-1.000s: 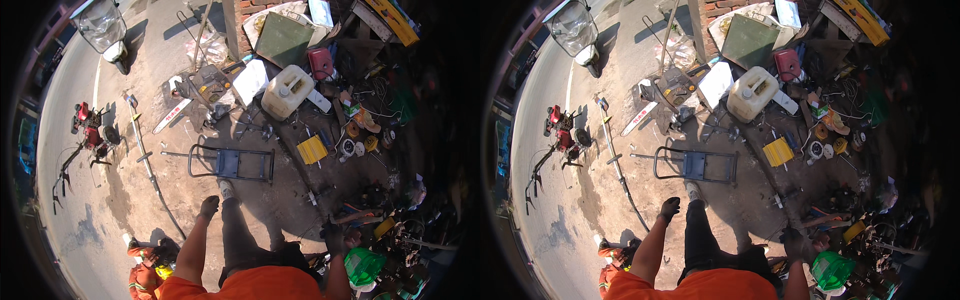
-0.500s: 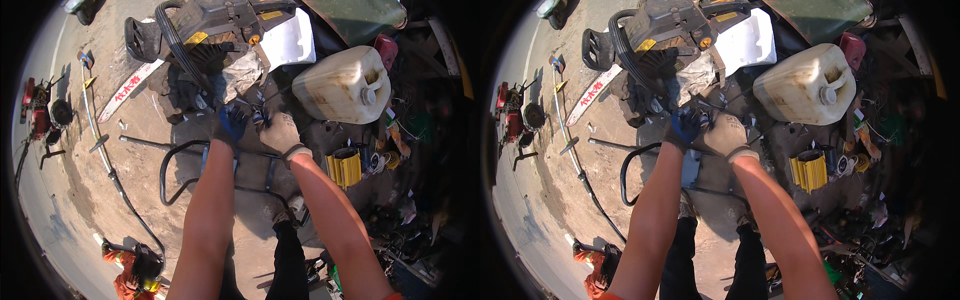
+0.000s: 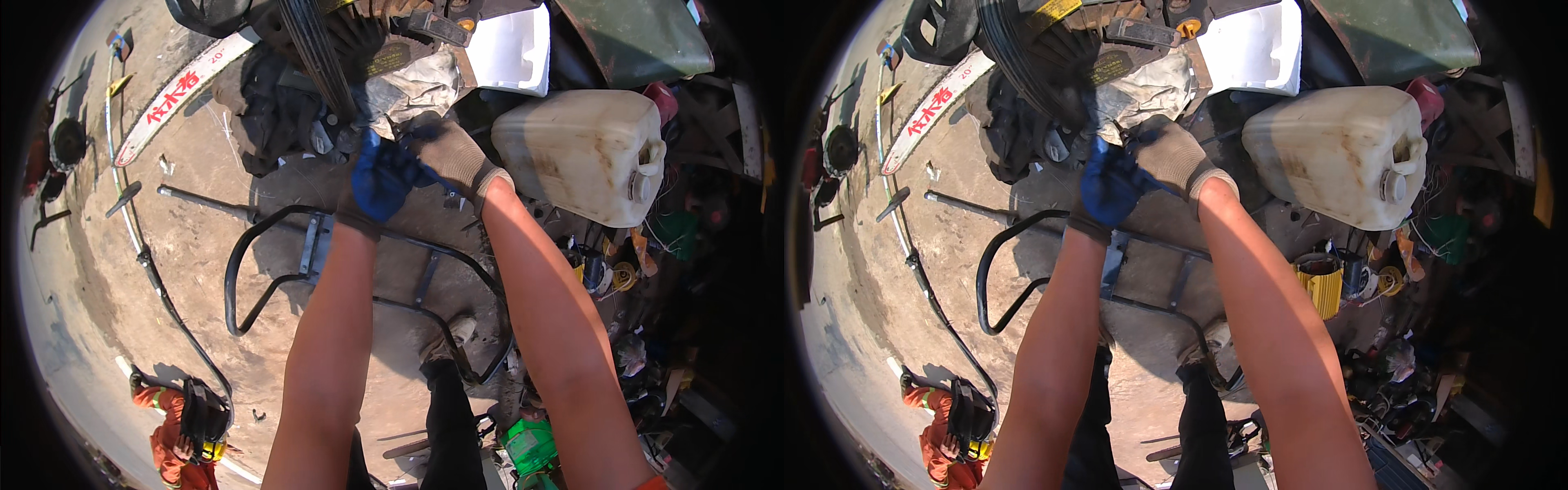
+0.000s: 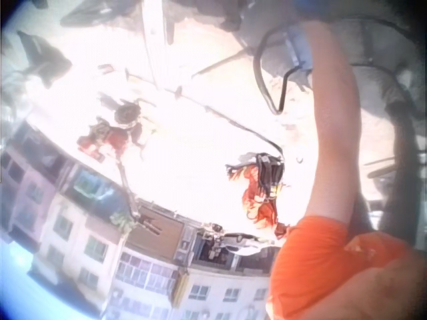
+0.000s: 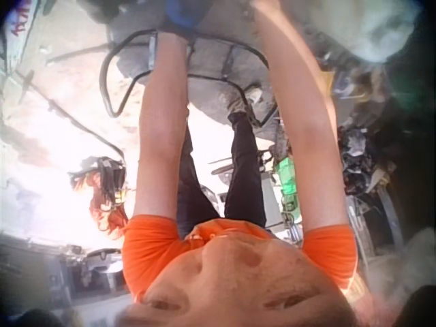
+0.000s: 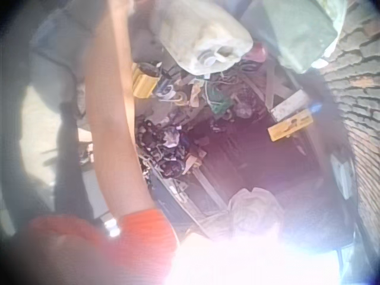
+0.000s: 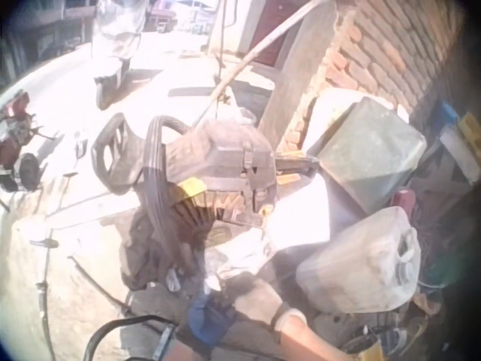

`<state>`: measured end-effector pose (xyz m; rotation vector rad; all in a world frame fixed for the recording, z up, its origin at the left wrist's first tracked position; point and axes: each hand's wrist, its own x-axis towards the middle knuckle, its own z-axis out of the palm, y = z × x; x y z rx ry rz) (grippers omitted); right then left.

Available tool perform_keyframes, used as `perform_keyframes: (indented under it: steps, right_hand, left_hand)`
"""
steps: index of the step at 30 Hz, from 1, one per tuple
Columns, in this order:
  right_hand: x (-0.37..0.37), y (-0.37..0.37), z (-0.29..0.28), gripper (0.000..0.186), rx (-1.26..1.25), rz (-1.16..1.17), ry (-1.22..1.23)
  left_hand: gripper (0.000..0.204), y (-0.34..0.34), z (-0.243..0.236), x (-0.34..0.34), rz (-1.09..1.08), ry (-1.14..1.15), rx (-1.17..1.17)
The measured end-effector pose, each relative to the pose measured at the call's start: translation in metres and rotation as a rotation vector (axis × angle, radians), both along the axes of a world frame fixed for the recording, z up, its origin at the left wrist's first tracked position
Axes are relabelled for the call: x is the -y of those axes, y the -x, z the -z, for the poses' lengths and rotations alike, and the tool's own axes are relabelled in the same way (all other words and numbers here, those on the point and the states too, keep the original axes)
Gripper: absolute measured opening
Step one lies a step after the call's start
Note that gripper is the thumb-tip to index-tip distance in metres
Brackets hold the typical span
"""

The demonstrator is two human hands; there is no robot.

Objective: The person kneels and uses pliers to adjust a component on a yellow brush cutter engine. They then retrieve a small metal part from a nearby pile of equipment and reattach it to the engine before handing the tool to a coworker.

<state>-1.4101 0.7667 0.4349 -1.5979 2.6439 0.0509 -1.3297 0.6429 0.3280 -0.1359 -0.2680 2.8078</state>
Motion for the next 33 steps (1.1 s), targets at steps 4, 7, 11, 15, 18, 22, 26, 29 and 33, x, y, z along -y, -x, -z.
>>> perform_keyframes:
  steps: [4,7,11,15,18,22,26,29,33]
  right_hand:
    - [-0.009,0.011,0.001,0.023,0.146,-0.005,0.027]
    - [0.007,0.012,-0.024,0.023,0.355,0.242,0.062]
    - [0.038,-0.015,-0.046,0.028,0.518,0.753,-0.048]
    - [0.028,-0.019,-0.047,0.036,0.939,0.902,0.274]
    - [0.011,-0.024,-0.021,0.047,1.818,1.103,0.873]
    - [0.012,-0.036,-0.021,0.036,1.511,1.201,0.754]
    - [0.03,-0.04,-0.058,0.024,0.612,0.952,0.159]
    - [0.032,-0.046,-0.088,0.022,0.974,1.247,0.329]
    - [0.0,-0.045,-0.069,0.019,1.049,1.165,0.507]
  left_hand:
    - [0.032,0.012,-0.027,0.007,0.092,0.078,-0.07]
    - [0.033,0.021,-0.028,0.006,0.053,0.275,0.046]
    - [0.032,0.022,-0.012,0.011,-0.037,0.503,0.191]
    - [0.033,0.025,-0.035,0.018,0.07,0.447,0.063]
    - [0.034,0.029,-0.018,0.028,0.262,0.131,-0.173]
    - [0.035,0.031,-0.031,0.028,0.213,0.398,0.017]
    - [0.034,0.031,-0.041,0.021,0.055,0.639,0.158]
    - [0.024,0.025,-0.048,0.023,0.034,0.511,0.141]
    - [0.029,0.012,-0.046,0.014,0.08,0.266,0.12]
